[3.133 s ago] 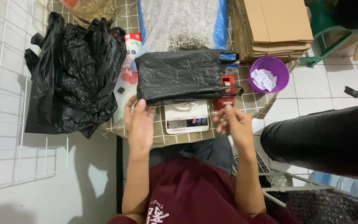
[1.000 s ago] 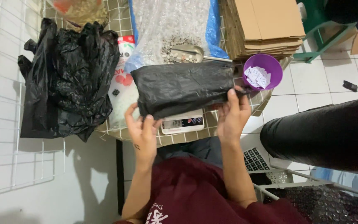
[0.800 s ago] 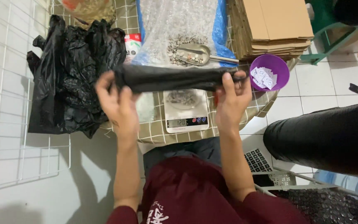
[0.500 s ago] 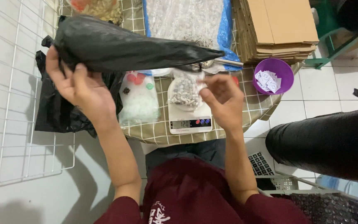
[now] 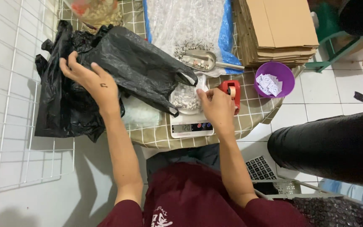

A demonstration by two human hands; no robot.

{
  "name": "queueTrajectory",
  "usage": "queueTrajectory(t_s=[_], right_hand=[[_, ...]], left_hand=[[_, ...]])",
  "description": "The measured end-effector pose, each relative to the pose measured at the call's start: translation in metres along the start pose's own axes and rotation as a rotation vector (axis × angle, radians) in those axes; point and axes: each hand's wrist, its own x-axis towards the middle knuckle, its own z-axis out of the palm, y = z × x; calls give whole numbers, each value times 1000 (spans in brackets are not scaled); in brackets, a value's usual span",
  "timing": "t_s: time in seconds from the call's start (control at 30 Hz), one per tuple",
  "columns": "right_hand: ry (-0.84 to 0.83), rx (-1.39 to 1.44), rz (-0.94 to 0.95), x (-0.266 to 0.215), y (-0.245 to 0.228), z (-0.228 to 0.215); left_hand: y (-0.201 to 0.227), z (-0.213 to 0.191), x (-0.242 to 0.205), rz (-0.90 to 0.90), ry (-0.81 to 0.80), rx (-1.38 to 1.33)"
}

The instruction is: The person places a small white item into a black plastic bag, weighs it, and ties the bag. They then assemble a cardboard box, place the bag inside, add a small paper label, and close the box flaps.

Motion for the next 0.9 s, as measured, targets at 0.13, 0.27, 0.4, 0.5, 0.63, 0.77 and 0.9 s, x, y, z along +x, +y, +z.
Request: queueTrajectory(t_s=[0.13,0.27,0.4,0.5,0.63,0.77,0.9], right_hand=[[28,18,-2,2,-9,4],[-49,112,-37,2,-6,13],[-15,265,-228,8,6,17],[-57,513,-219,-8,-8,3],[6,656,-311,-22,-10,-21],[60,760,-281,0,32,-20],[34,1019,-94,16,67,-5]], left_hand=[[61,-10,-25,139,-9,321],[99,-12,-77,284,-419,260],[111,-13,-100,280,-578,404],[123,-21,-100,268,-510,494],[109,-11,-103,278,-448,551],[93,-6,-105,348,-315,572],[74,-3,-105,369,-284,506]])
